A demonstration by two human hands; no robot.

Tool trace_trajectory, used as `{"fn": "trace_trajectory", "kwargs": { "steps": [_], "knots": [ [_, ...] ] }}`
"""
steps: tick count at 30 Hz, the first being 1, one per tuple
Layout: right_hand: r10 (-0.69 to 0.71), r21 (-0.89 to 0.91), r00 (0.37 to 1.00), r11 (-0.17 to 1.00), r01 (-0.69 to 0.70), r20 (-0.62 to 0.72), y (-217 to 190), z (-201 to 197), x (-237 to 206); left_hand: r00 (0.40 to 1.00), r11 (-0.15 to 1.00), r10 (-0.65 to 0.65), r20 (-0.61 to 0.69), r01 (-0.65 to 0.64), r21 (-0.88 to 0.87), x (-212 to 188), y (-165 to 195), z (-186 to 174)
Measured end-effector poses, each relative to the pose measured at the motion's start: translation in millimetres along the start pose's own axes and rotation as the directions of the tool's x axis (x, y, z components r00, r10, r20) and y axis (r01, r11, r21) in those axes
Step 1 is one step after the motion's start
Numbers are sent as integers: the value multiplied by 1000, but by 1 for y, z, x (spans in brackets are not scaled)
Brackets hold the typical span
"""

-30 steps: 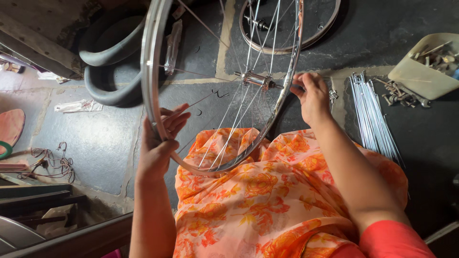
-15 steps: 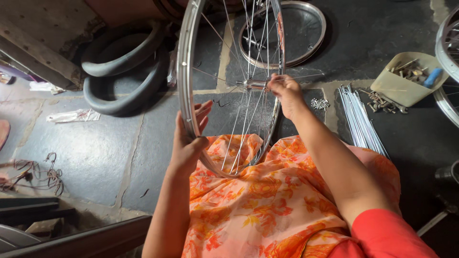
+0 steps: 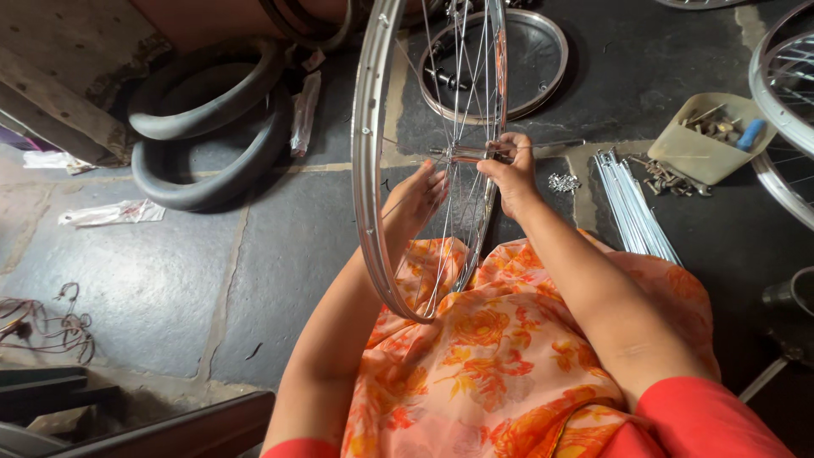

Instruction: The person sits on the floor and laces a bicycle wheel by hand. They insert spokes through the rim and hub, then rotate the wheel to continue the process.

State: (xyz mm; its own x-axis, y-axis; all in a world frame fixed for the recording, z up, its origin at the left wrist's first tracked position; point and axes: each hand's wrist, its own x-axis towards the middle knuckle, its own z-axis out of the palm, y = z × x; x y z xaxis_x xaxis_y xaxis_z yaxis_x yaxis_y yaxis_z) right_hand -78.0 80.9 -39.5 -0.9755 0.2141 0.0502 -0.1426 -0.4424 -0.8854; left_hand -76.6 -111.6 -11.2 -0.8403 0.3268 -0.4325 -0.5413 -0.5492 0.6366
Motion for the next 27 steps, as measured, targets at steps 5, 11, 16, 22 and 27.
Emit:
{"fn": "trace_trajectory", "kwargs": {
  "steps": [5, 11, 16, 22, 27],
  "knots": [
    [30, -13, 998, 999, -30, -57, -7, -3, -1, 979, 979, 189, -81, -181, 91, 30, -5, 25],
    [52, 17, 997, 999, -51, -60, -4, -16, -2, 762, 775, 631, 144, -611, -162, 34, -7, 14],
    [41, 58, 999, 998, -38, -36, 2, -22, 0, 614, 686, 727, -307, -627, 369, 9, 38, -42],
    [-13, -45, 1000, 999, 14, 22, 4, -17, -1, 515, 595, 770, -377, -792, 133, -5, 35, -38],
    [-22, -99, 999, 995, 25, 35, 6, -14, 1, 482, 593, 750, -453, -794, 136, -12, 45, -28]
  ]
}}
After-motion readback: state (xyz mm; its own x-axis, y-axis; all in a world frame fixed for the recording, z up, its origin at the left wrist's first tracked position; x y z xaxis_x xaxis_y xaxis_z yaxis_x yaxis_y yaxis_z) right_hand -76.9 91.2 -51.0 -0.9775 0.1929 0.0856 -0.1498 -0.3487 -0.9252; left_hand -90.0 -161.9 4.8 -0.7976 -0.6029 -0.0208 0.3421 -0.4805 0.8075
